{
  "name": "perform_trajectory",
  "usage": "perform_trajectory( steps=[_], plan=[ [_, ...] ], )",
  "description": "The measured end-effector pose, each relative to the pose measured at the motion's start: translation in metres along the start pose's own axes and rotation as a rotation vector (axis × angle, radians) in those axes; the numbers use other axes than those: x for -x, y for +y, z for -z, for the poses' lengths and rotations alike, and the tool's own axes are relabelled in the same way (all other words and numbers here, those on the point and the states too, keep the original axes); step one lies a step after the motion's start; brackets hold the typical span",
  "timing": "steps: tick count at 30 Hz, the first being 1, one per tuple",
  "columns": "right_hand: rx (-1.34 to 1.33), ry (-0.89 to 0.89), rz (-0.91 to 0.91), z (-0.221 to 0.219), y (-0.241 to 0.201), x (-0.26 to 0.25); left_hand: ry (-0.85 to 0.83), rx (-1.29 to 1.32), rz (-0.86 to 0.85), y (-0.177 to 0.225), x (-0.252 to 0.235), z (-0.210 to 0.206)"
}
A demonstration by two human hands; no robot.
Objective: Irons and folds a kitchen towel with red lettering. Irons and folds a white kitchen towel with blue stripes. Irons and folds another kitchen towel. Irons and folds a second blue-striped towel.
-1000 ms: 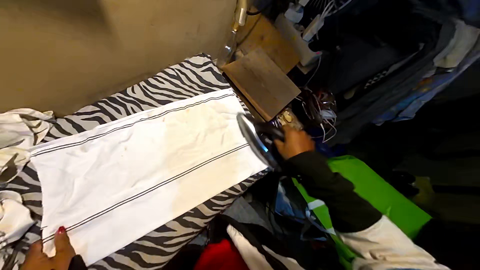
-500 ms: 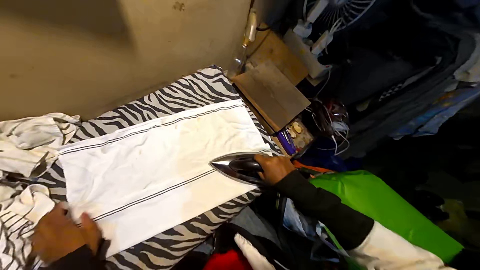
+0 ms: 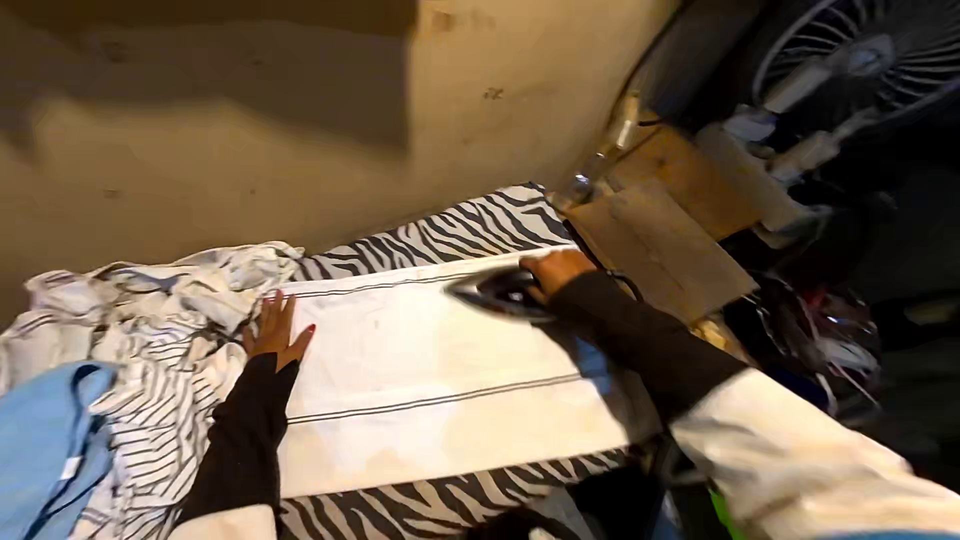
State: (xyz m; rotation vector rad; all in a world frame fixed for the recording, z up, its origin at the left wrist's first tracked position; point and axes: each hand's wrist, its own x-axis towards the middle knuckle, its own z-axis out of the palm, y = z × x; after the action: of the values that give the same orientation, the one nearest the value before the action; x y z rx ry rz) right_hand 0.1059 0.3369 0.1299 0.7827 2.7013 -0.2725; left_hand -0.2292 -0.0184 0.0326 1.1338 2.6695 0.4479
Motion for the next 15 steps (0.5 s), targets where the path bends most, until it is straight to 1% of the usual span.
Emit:
perform_trajectory(
  steps=[1,2,3,4,5,6,7,8,10,11,13,15],
  plan=[
    [-0.006,-0.052,0.098,-0.002,-0.015,0.008,0.010,0.062,-0.020,0.003,0.009,0.012],
    [0.007,-0.086,0.189,-0.003,-0.034,0.014,0.065,0.094,-0.042,0.009,0.023,0.023],
    [0.029,-0.081,0.252,-0.004,-0.053,0.017,0.154,0.098,-0.068,0.016,0.045,0.029],
    [0.020,-0.088,0.240,-0.002,-0.073,0.016,0.254,0.079,-0.101,0.021,0.072,0.029],
    [-0.004,-0.114,0.176,0.001,-0.093,0.012,0.347,0.064,-0.126,0.026,0.101,0.025],
    [-0.021,-0.126,0.122,0.003,-0.111,0.002,0.402,0.065,-0.117,0.029,0.127,0.015],
    [-0.014,-0.126,0.113,0.004,-0.126,-0.009,0.423,0.066,-0.082,0.030,0.150,0.001],
    [0.004,-0.136,0.143,0.006,-0.142,-0.020,0.405,0.054,-0.028,0.027,0.170,-0.016],
    [0.019,-0.187,0.249,0.009,-0.184,-0.029,0.356,-0.028,0.084,0.012,0.201,-0.048],
    [0.020,-0.214,0.286,0.010,-0.208,-0.030,0.364,-0.082,0.123,0.006,0.209,-0.056],
    [-0.002,-0.224,0.291,0.009,-0.254,-0.035,0.398,-0.124,0.188,0.003,0.213,-0.059],
    [-0.049,-0.138,0.298,0.002,-0.287,-0.048,0.391,-0.135,0.230,0.007,0.212,-0.059]
  ],
)
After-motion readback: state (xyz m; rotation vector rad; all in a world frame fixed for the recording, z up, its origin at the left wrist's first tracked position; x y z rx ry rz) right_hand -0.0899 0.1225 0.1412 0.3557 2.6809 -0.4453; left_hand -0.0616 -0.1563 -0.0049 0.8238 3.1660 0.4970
